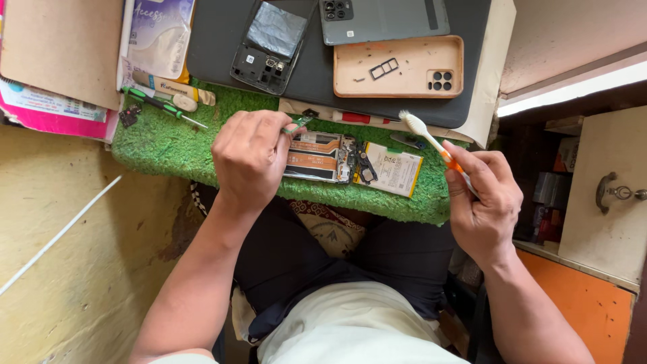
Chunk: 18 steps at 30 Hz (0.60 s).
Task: The person cleans a disassembled smartphone motherboard with a toothbrush, brushing its surface and connectors while holding the small board in hand. They then align the cleaned board into the phone frame and press it into place, working over a green mat on the bench.
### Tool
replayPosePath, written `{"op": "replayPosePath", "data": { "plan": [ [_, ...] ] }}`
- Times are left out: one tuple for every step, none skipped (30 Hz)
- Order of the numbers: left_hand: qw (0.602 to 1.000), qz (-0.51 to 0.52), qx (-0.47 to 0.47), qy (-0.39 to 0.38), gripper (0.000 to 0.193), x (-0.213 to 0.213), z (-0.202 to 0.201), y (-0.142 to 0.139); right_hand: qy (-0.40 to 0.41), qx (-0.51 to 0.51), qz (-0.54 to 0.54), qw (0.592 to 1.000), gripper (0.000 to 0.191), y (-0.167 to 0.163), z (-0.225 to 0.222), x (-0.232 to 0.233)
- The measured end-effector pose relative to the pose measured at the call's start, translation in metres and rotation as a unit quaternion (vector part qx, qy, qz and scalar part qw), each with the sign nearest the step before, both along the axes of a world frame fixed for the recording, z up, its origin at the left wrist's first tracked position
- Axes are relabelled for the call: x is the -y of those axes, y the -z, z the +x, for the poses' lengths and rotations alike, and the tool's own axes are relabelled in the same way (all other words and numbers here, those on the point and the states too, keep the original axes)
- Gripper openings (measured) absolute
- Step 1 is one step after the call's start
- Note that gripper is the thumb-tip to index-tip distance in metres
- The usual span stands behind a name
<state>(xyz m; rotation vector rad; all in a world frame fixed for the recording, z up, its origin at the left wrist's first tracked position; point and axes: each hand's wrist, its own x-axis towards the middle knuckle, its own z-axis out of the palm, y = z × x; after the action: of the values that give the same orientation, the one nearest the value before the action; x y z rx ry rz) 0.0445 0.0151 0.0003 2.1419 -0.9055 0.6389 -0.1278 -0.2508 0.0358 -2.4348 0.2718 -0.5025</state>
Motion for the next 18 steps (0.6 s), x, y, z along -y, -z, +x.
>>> {"op": "replayPosePath", "data": {
  "plan": [
    [1.000,0.001,-0.018,-0.005,0.018,0.000,0.000,-0.002,0.003,0.000,-0.001,1.000,0.031,0.000,0.000,0.000],
    [0.999,0.003,-0.030,-0.014,0.018,0.000,0.001,-0.003,0.002,-0.002,0.001,1.000,0.031,0.000,0.001,0.001],
    [0.999,0.006,-0.043,-0.023,0.018,0.001,0.001,-0.005,0.001,-0.005,0.003,1.000,0.031,0.000,0.001,0.001],
    [0.998,0.009,-0.058,-0.033,0.019,0.002,0.000,-0.007,0.000,-0.010,0.006,1.000,0.031,-0.001,0.000,0.001],
    [0.997,0.001,-0.072,-0.031,0.019,0.002,-0.001,-0.009,-0.004,-0.008,0.007,1.000,0.031,-0.001,0.000,0.002],
    [0.996,-0.006,-0.085,-0.029,0.020,0.002,0.000,-0.011,-0.006,-0.005,0.009,1.000,0.031,-0.001,0.000,0.002],
    [0.995,-0.013,-0.099,-0.027,0.021,0.002,-0.001,-0.013,-0.009,-0.003,0.009,1.000,0.031,-0.001,0.000,0.001],
    [0.993,-0.018,-0.115,-0.021,0.025,0.002,-0.001,-0.014,-0.009,-0.003,0.009,1.000,0.031,-0.001,-0.001,0.002],
    [0.991,-0.023,-0.131,-0.016,0.030,0.001,-0.001,-0.015,-0.010,-0.002,0.009,1.000,0.031,-0.001,-0.001,0.002],
    [0.989,-0.027,-0.146,-0.010,0.036,0.000,-0.001,-0.016,-0.011,-0.001,0.009,1.000,0.031,-0.001,-0.001,0.002],
    [0.985,-0.034,-0.166,-0.007,0.039,0.000,-0.001,-0.017,-0.009,-0.003,0.010,1.000,0.031,-0.001,-0.001,0.002],
    [0.982,-0.042,-0.187,-0.004,0.042,0.001,-0.001,-0.017,-0.008,-0.005,0.012,1.000,0.031,-0.001,-0.001,0.002],
    [0.977,-0.048,-0.208,0.000,0.045,0.000,-0.001,-0.017,-0.008,-0.008,0.013,1.000,0.031,-0.001,-0.001,0.002],
    [0.976,-0.045,-0.215,-0.004,0.046,0.000,-0.002,-0.017,-0.009,-0.009,0.010,1.000,0.031,-0.001,-0.001,0.002],
    [0.975,-0.040,-0.221,-0.007,0.048,-0.001,-0.002,-0.018,-0.009,-0.009,0.008,1.000,0.031,-0.002,-0.001,0.002],
    [0.973,-0.036,-0.226,-0.010,0.050,-0.001,-0.002,-0.018,-0.010,-0.009,0.005,1.000,0.031,-0.002,-0.001,0.002],
    [0.980,-0.010,-0.197,-0.014,0.050,-0.001,-0.003,-0.018,-0.008,-0.011,0.006,1.000,0.031,-0.002,-0.001,0.002],
    [0.986,0.016,-0.168,-0.018,0.051,-0.003,-0.003,-0.019,-0.007,-0.013,0.006,1.000,0.031,-0.002,-0.002,0.002]
  ]
}}
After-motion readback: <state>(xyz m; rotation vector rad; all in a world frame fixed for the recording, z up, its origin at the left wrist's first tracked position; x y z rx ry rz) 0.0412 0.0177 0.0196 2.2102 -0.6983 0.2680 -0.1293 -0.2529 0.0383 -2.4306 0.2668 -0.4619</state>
